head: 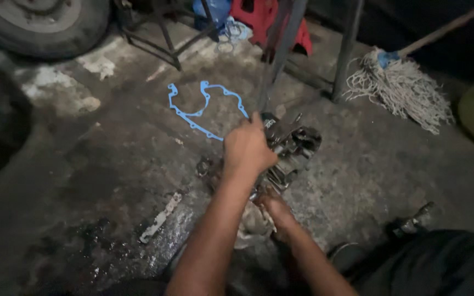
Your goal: The person sits on the floor and uses a rag to wipe and clean a metallic engine component, likely a cylinder head. They repeatedly rub the surface and edges of the part to remove oil and grime, occasionally dipping the rag into a puddle of liquid on the floor.
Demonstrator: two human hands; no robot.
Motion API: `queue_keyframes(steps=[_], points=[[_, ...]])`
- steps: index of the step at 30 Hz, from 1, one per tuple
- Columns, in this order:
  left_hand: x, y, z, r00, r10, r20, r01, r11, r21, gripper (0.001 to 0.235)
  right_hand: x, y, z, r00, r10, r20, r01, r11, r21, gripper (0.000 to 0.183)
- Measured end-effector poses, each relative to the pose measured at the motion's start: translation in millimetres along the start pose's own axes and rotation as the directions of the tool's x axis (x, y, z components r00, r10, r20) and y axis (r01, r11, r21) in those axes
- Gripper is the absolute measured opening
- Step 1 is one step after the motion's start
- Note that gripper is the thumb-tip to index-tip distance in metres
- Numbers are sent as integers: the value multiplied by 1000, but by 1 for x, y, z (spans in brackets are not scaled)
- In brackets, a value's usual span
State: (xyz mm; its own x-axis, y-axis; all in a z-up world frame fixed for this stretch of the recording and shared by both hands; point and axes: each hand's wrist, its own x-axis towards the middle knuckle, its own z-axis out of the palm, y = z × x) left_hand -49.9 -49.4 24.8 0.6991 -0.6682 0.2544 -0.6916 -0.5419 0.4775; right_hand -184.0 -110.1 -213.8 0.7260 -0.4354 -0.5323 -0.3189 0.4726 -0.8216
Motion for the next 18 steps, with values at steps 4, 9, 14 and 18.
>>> queue_keyframes(steps=[4,9,14,18], points=[[-2,9,8,998,59,-21,-59,998,3,69,-5,-17,3,967,226,-115,-244,951,-190,40],[-3,16,-3,996,92,-8,-92,995,32,72,15,7,-22,994,-11,111,-73,687,723,33],[2,21,2,998,70,8,-70,996,55,65,11,14,-15,966,-183,185,76,879,471,31],[0,25,14,979,182,-88,-179,983,45,67,8,-9,-4,988,-147,54,157,934,-321,34]])
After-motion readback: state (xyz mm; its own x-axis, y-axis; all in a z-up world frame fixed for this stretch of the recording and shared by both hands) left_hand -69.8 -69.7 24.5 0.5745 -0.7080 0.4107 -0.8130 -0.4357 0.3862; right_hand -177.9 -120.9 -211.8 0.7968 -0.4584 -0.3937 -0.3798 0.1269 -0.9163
